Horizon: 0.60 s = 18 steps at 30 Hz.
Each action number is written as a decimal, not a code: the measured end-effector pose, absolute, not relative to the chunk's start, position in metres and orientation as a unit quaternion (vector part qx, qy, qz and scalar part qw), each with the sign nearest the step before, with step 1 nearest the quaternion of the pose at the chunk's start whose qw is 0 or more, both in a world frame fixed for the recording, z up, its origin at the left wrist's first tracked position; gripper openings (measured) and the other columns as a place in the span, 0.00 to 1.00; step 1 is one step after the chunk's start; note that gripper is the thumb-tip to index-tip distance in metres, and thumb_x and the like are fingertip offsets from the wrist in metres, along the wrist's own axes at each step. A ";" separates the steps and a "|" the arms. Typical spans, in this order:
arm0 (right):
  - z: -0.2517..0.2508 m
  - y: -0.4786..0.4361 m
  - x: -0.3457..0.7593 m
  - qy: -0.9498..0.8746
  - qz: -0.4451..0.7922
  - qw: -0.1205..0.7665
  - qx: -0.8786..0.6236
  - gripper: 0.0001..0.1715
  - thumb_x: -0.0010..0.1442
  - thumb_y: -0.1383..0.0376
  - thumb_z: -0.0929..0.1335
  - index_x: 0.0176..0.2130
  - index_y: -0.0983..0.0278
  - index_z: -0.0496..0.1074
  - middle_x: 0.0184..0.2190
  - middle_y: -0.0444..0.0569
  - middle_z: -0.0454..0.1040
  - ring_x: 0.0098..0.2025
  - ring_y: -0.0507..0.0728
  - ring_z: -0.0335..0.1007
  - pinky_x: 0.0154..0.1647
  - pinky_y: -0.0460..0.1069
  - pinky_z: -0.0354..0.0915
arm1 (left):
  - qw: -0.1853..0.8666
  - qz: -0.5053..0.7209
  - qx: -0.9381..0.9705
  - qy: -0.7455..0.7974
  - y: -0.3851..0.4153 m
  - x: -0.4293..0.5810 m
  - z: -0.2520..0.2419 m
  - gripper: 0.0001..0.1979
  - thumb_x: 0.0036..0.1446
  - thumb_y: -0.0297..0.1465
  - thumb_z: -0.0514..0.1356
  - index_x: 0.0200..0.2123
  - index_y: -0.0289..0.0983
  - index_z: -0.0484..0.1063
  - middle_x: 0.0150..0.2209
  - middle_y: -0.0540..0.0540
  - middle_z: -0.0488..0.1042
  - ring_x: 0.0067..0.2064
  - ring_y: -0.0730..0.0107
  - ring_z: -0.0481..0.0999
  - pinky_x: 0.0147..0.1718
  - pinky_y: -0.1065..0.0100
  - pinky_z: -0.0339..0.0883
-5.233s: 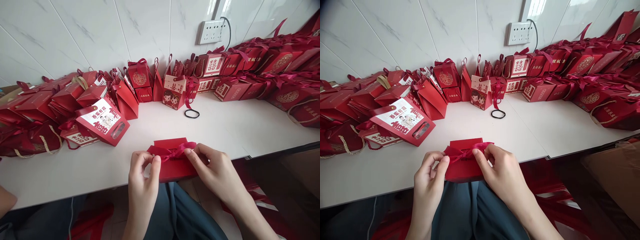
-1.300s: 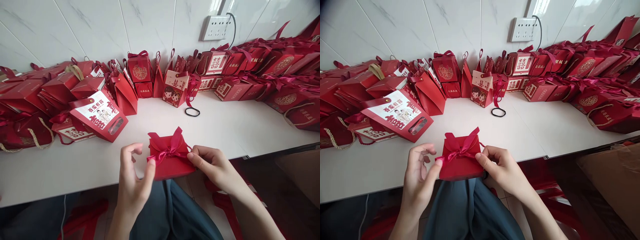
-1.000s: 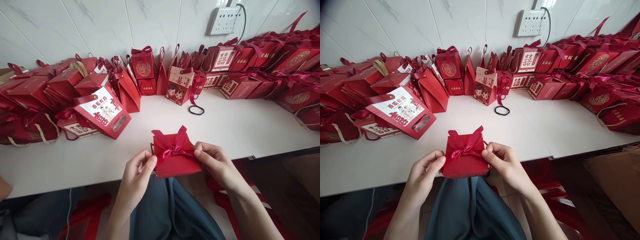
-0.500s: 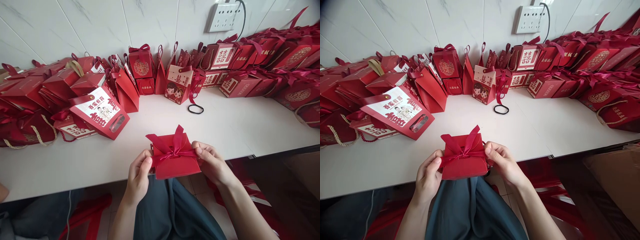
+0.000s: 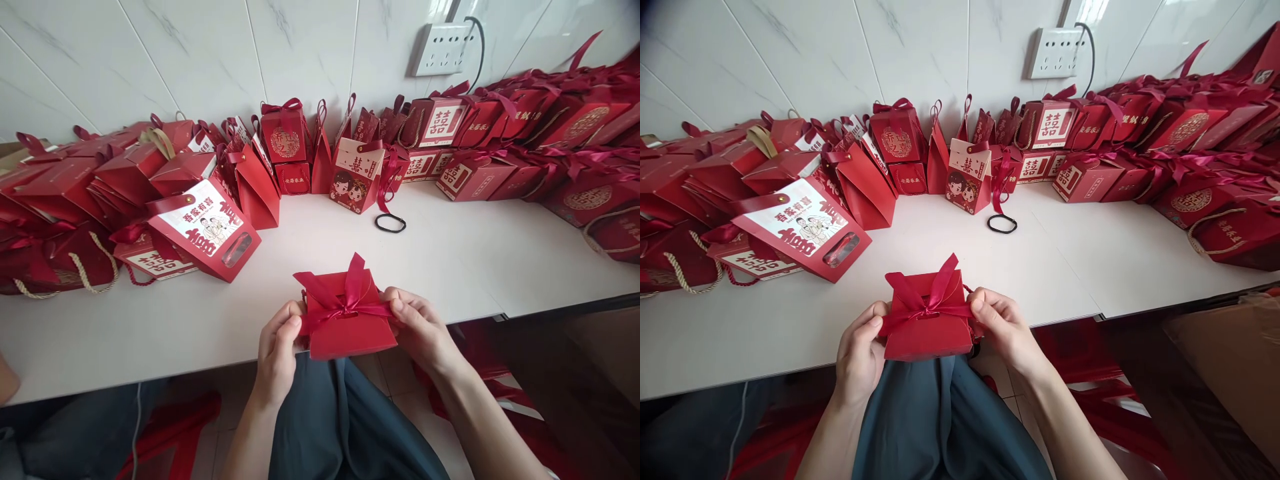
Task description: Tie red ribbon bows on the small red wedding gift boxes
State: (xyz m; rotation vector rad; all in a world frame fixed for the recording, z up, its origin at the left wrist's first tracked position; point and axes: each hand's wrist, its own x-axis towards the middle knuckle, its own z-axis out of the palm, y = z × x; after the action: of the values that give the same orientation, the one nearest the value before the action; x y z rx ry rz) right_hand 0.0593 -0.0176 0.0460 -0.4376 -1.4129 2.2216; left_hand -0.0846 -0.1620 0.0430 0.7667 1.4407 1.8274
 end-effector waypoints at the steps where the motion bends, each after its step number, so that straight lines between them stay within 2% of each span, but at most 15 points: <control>1: 0.046 -0.016 0.062 -0.540 0.792 0.239 -0.156 0.28 0.55 0.46 0.68 0.22 0.63 0.57 0.19 0.39 0.51 0.21 0.47 0.44 0.22 0.44 0.47 | 0.334 0.701 0.300 0.555 -0.164 -0.084 0.044 0.19 0.59 0.45 0.52 0.24 0.38 0.54 0.25 0.52 0.54 0.26 0.74 0.54 0.24 0.72 0.54; 4: 0.044 -0.007 0.068 -0.585 0.731 0.306 -0.173 0.30 0.55 0.40 0.64 0.23 0.63 0.61 0.21 0.41 0.55 0.23 0.50 0.52 0.25 0.46 0.54 | 0.291 0.677 0.340 0.584 -0.170 -0.081 0.046 0.26 0.47 0.56 0.60 0.33 0.40 0.60 0.30 0.52 0.59 0.29 0.73 0.59 0.27 0.72 0.58; 6: 0.041 -0.003 0.068 -0.602 0.680 0.363 -0.210 0.26 0.60 0.43 0.61 0.29 0.61 0.68 0.27 0.44 0.63 0.30 0.53 0.61 0.33 0.48 0.61 | 0.275 0.649 0.347 0.619 -0.172 -0.079 0.048 0.33 0.39 0.55 0.66 0.42 0.42 0.60 0.36 0.49 0.64 0.34 0.70 0.65 0.31 0.71 0.63; 8: 0.040 -0.003 0.068 -0.632 0.651 0.355 -0.226 0.25 0.64 0.46 0.58 0.42 0.58 0.72 0.43 0.49 0.69 0.44 0.57 0.65 0.46 0.51 0.62 | 0.281 0.625 0.338 0.645 -0.171 -0.081 0.049 0.36 0.40 0.50 0.68 0.48 0.43 0.59 0.44 0.45 0.67 0.40 0.65 0.70 0.35 0.68 0.67; 9: 0.040 -0.005 0.068 -0.650 0.649 0.328 -0.219 0.26 0.64 0.46 0.56 0.49 0.57 0.70 0.50 0.49 0.68 0.50 0.58 0.64 0.51 0.52 0.61 | 0.277 0.616 0.336 0.656 -0.170 -0.084 0.049 0.36 0.42 0.48 0.68 0.50 0.43 0.58 0.46 0.43 0.67 0.43 0.63 0.71 0.38 0.66 0.68; 11: 0.046 -0.011 0.073 -0.691 0.638 0.276 -0.200 0.28 0.65 0.46 0.56 0.55 0.55 0.66 0.54 0.49 0.67 0.55 0.60 0.63 0.55 0.54 0.60 | 0.218 0.610 0.325 0.689 -0.169 -0.094 0.049 0.34 0.45 0.45 0.67 0.53 0.42 0.59 0.48 0.42 0.67 0.47 0.61 0.71 0.44 0.63 0.67; 13: 0.055 -0.018 0.082 -0.733 0.607 0.243 -0.189 0.25 0.65 0.47 0.56 0.48 0.56 0.71 0.46 0.48 0.73 0.48 0.59 0.68 0.50 0.52 0.63 | 0.106 0.620 0.280 0.725 -0.170 -0.105 0.048 0.29 0.49 0.42 0.64 0.52 0.42 0.60 0.48 0.43 0.67 0.50 0.61 0.69 0.49 0.60 0.64; 15: 0.063 -0.021 0.092 -0.764 0.570 0.234 -0.192 0.26 0.66 0.49 0.56 0.34 0.59 0.74 0.33 0.47 0.75 0.39 0.57 0.71 0.40 0.49 0.66 | 0.021 0.643 0.219 0.734 -0.173 -0.112 0.047 0.23 0.55 0.41 0.60 0.51 0.41 0.63 0.48 0.42 0.68 0.53 0.60 0.68 0.51 0.59 0.62; 17: 0.068 -0.020 0.096 -0.773 0.535 0.251 -0.229 0.30 0.66 0.50 0.56 0.24 0.61 0.71 0.24 0.46 0.72 0.32 0.55 0.70 0.33 0.47 0.65 | 0.007 0.673 0.194 0.714 -0.176 -0.111 0.046 0.19 0.57 0.42 0.57 0.50 0.41 0.64 0.49 0.42 0.69 0.55 0.59 0.68 0.52 0.58 0.62; 18: 0.068 -0.018 0.096 -0.773 0.512 0.272 -0.258 0.29 0.66 0.50 0.57 0.23 0.62 0.70 0.22 0.46 0.70 0.30 0.55 0.69 0.31 0.47 0.64 | 0.013 0.685 0.200 0.701 -0.178 -0.107 0.047 0.19 0.58 0.43 0.56 0.49 0.40 0.65 0.50 0.41 0.69 0.55 0.58 0.67 0.52 0.58 0.62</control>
State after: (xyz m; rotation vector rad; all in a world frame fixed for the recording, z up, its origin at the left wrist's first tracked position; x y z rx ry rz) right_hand 0.0955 -0.0178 0.0677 -0.6942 -2.0802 1.3790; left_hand -0.1075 -0.1775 0.0467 0.6220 2.1833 2.1336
